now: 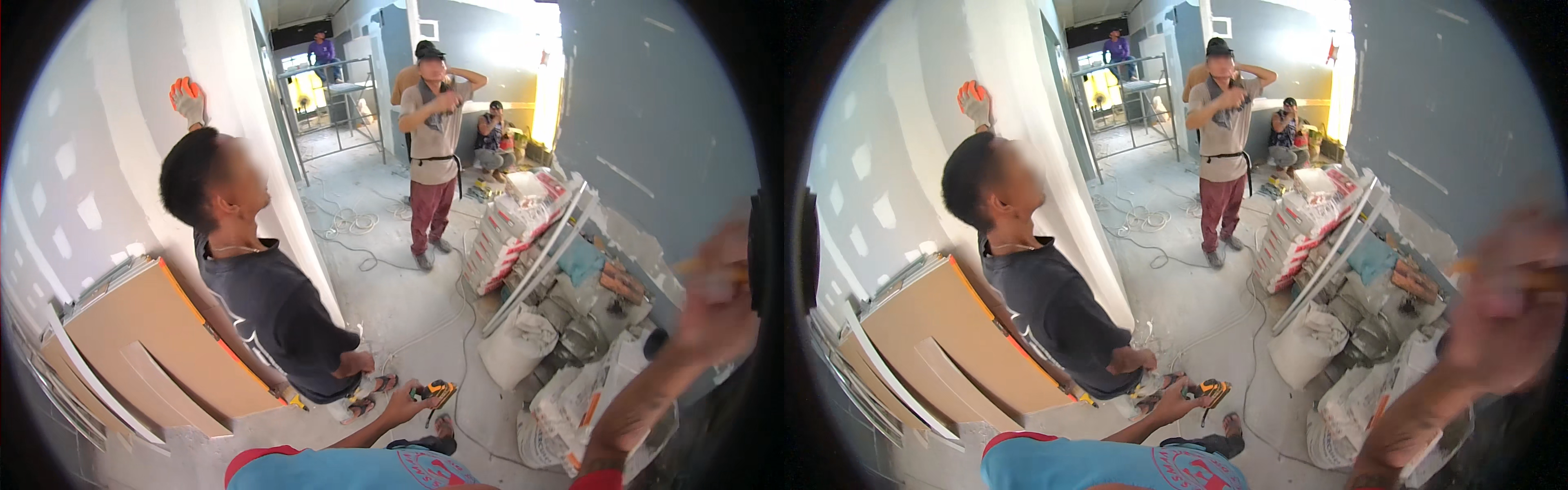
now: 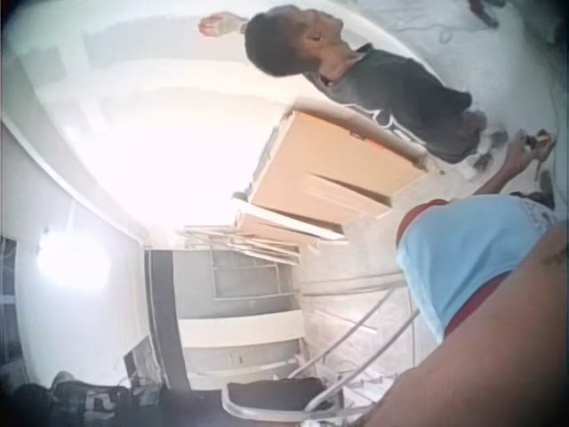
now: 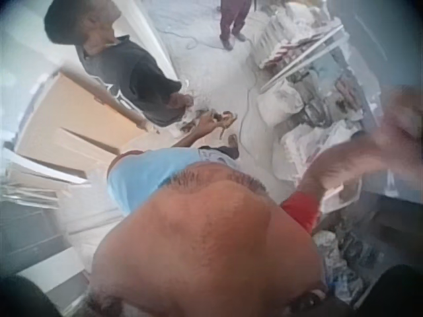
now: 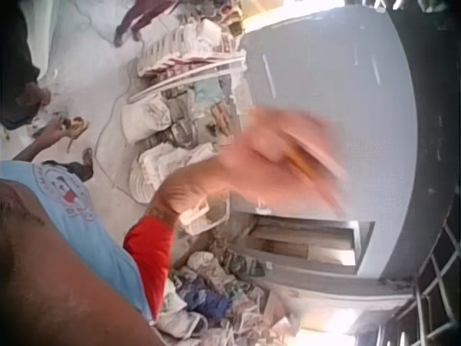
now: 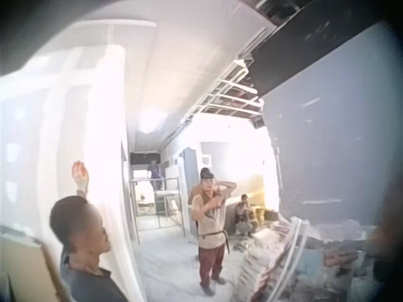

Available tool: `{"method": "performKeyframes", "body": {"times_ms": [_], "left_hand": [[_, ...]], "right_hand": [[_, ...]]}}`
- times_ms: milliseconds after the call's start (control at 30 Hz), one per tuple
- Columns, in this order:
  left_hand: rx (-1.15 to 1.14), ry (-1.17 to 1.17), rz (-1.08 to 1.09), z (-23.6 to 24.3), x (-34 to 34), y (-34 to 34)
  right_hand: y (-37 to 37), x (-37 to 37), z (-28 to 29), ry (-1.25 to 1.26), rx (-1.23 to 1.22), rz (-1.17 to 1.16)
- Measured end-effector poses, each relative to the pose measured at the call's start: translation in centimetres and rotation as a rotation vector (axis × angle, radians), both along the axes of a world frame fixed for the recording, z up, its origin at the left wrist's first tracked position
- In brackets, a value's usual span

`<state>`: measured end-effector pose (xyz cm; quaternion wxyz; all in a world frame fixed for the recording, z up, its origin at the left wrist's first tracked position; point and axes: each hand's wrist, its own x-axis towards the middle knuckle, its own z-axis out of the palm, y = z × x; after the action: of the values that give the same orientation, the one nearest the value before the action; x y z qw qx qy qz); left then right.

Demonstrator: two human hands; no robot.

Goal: The person scores a drywall board along a metal straightedge using a utility knife, snaps it, and cuts through the backing paper. They shave the cut edge of the board with the blade and carry the board away.

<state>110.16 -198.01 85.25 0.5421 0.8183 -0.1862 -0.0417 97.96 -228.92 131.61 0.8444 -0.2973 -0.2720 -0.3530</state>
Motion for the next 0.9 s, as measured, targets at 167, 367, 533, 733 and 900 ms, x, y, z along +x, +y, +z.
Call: {"method": "performKeyframes", "body": {"times_ms": [167, 367, 533, 733, 900], "left_hand": [[-0.282, 0.44, 0.099, 3.2, 9.8, -8.4], [-0.364, 0.334, 0.222, 5.0, 17.6, -15.0], [-0.145, 0.158, 0.297, 2.0, 23.0, -16.9], [-0.238, 0.551, 0.337, 3.0, 33.1, -17.5], [-0.462, 0.554, 0.501, 1.8, 45.9, -15.1]], "right_hand": [[-2.2, 18.1, -30.1, 0.857, -0.949, -0.311], [1.4, 24.6, -39.9, 1.132, -1.015, -0.284], [0.8, 33.9, -42.9, 1.058, -1.05, -0.082], [-1.7, 48.1, -49.4, 1.144, -0.884, 0.246], [-2.4, 60.4, -48.0, 0.985, -0.965, 0.419]]}}
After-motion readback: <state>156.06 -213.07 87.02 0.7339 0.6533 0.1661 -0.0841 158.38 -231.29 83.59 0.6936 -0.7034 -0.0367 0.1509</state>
